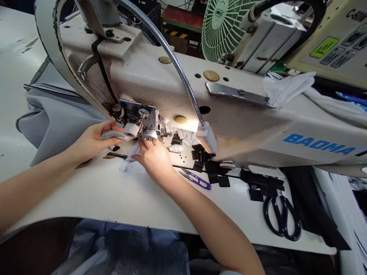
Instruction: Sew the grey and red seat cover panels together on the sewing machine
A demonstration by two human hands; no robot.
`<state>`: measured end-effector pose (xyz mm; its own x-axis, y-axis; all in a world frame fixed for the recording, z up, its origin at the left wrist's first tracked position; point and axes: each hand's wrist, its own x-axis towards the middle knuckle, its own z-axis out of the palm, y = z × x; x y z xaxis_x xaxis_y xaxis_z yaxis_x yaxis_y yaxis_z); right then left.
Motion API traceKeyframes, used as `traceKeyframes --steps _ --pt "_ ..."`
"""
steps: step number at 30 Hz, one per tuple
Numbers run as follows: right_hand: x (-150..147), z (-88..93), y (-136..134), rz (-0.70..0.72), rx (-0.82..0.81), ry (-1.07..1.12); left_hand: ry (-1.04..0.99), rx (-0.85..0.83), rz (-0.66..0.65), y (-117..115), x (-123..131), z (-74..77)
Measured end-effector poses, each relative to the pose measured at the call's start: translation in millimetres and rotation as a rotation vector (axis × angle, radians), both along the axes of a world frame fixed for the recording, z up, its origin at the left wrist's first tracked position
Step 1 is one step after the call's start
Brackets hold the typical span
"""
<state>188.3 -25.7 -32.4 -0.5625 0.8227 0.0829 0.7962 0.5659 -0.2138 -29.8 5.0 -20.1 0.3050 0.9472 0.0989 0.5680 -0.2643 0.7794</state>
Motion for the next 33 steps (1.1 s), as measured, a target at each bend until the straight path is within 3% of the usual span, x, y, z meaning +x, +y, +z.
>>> traceKeyframes --steps 3,5,14,19,23,33 --pt "-3.8 -0.4 -1.1 -0.025 -0.005 0.013 -0.089 -0.092 0.051 3.5 0.4 0.1" --pt "-4.7 1.3 -2.4 -0.052 -0.018 0.008 -0.058 -0.059 0.041 3.2 0.6 -0.2" --pt "-2.0 4.1 -6.2 -0.081 -0.036 0.007 0.335 0.401 -0.197 -6.8 1.3 2.8" --pt "-0.3 3.7 -7.4 -0.102 -0.026 0.016 0.424 0.504 -0.298 -10.1 2.1 -2.4" --pt "3.5 4.2 -9.2 -0.081 0.011 0.049 0.419 0.492 -0.316 -11.4 2.4 -8.3" --pt "5.8 2.0 -9.1 -0.095 0.041 0.045 0.254 0.244 -0.216 -5.2 -3.6 -6.8"
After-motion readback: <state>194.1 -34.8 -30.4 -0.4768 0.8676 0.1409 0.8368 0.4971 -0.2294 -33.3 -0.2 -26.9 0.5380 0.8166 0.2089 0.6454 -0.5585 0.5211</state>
